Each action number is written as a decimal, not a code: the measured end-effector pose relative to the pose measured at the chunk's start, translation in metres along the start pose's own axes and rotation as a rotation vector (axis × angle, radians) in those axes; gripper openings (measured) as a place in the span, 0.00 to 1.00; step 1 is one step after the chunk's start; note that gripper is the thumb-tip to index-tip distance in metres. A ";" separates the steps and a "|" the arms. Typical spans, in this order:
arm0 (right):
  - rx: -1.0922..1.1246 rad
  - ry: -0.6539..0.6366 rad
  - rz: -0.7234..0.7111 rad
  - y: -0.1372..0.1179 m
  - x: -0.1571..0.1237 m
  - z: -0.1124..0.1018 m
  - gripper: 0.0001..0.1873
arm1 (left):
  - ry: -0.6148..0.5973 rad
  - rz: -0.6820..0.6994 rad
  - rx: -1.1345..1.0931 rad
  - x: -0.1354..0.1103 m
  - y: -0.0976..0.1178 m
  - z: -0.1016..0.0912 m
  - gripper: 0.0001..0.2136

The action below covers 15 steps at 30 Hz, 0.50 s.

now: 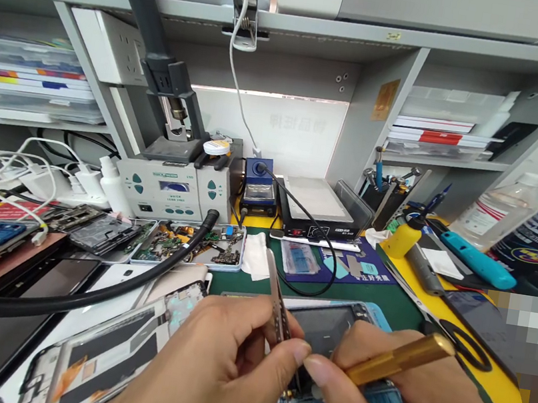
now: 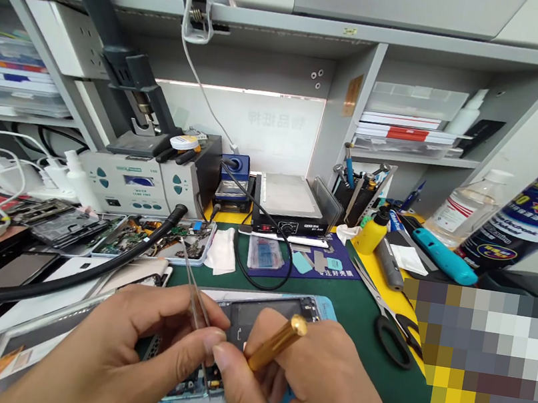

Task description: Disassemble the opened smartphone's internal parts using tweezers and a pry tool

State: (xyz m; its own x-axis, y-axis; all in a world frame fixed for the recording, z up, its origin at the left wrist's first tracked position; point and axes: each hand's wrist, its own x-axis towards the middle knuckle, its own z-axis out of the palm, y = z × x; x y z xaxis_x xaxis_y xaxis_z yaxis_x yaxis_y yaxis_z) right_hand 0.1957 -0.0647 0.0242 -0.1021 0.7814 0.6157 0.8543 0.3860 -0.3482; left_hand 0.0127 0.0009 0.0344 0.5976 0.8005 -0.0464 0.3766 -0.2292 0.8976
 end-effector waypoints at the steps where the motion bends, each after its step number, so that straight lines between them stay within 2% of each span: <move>1: 0.003 -0.008 -0.025 0.001 0.000 0.000 0.24 | -0.003 0.001 0.003 0.000 0.000 0.000 0.15; 4: 0.008 -0.042 -0.022 0.004 -0.002 0.000 0.24 | -0.020 -0.007 0.014 0.000 0.000 0.000 0.14; 10: 0.087 -0.003 0.019 0.004 -0.007 0.001 0.25 | -0.015 0.022 0.047 -0.001 0.001 0.001 0.12; 15: 0.066 -0.007 0.073 0.004 -0.009 0.003 0.23 | -0.015 0.010 0.045 -0.004 0.002 0.001 0.13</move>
State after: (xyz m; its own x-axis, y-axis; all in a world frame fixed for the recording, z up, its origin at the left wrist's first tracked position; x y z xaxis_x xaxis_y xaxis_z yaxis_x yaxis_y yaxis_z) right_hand 0.1984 -0.0688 0.0153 -0.0446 0.8118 0.5822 0.8242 0.3592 -0.4377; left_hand 0.0112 -0.0033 0.0357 0.6121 0.7895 -0.0442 0.4014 -0.2621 0.8776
